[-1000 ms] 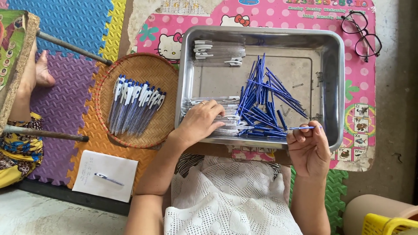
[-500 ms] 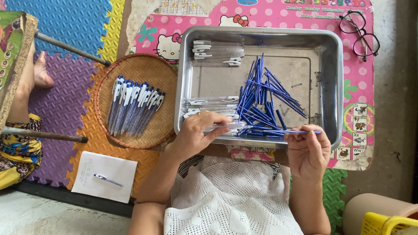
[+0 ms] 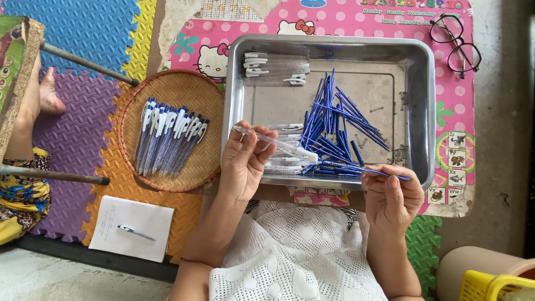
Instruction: The person sits on the floor and assembles blue ballpoint pens by inserting ink cartridges into clear plastic barrels. They pick up a barrel and a cartridge from a metal tray, insert the cartridge, and place the completed pen into a woven basket.
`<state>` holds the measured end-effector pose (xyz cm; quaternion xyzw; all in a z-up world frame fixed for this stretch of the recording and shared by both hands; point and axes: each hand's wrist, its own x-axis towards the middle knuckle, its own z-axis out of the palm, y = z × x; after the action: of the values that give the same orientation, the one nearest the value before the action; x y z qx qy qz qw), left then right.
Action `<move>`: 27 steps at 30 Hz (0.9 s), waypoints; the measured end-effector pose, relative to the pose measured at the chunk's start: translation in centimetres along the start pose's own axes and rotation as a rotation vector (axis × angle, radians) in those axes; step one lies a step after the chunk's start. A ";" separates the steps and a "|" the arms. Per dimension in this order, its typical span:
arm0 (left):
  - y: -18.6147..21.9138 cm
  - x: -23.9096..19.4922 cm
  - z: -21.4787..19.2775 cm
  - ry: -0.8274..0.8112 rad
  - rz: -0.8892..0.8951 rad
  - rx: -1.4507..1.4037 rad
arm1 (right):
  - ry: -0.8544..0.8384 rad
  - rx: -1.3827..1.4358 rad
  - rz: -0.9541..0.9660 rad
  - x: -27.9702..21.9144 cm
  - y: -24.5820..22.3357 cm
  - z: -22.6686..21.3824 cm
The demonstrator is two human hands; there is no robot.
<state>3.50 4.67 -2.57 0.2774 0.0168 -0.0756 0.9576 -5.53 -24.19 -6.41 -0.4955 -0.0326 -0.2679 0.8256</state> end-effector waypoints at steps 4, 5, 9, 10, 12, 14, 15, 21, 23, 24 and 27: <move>-0.3 -0.2 0.2 -0.003 0.000 0.000 | -0.016 -0.032 -0.027 0.1 -0.1 1.0; -0.3 -0.2 0.3 -0.005 0.000 0.012 | -0.015 -0.039 -0.032 0.1 -0.1 1.2; -0.6 -0.8 1.0 -0.011 0.028 0.045 | -0.019 -0.083 -0.060 0.1 -0.3 2.2; -0.8 -1.0 1.1 -0.025 0.052 0.059 | -0.023 -0.102 -0.075 0.1 -0.2 2.2; -1.8 -1.5 1.2 -0.040 0.075 0.072 | -0.026 -0.122 -0.091 0.1 -0.6 3.6; -3.3 -2.1 1.2 -0.087 0.053 0.073 | -0.047 -0.140 -0.065 0.2 -1.6 6.2; -3.4 -2.4 1.5 -0.088 0.052 0.072 | -0.047 -0.141 -0.066 0.2 -1.6 6.4; -0.2 -2.7 2.2 -0.416 0.129 0.848 | -0.139 -0.286 -0.148 0.5 -2.6 6.4; 1.1 -2.3 2.8 -0.669 -0.129 0.903 | -0.300 -0.356 -0.158 0.2 -3.1 7.0; 1.2 -2.4 2.7 -0.673 -0.130 0.900 | -0.298 -0.360 -0.160 0.3 -3.3 7.5; 1.5 -2.5 2.4 -0.774 -0.077 0.923 | -0.420 -0.354 -0.353 0.1 -3.5 8.9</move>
<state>1.19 4.98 0.43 0.6159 -0.3573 -0.2050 0.6715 -5.23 -18.11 0.94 -0.6625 -0.2406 -0.3000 0.6428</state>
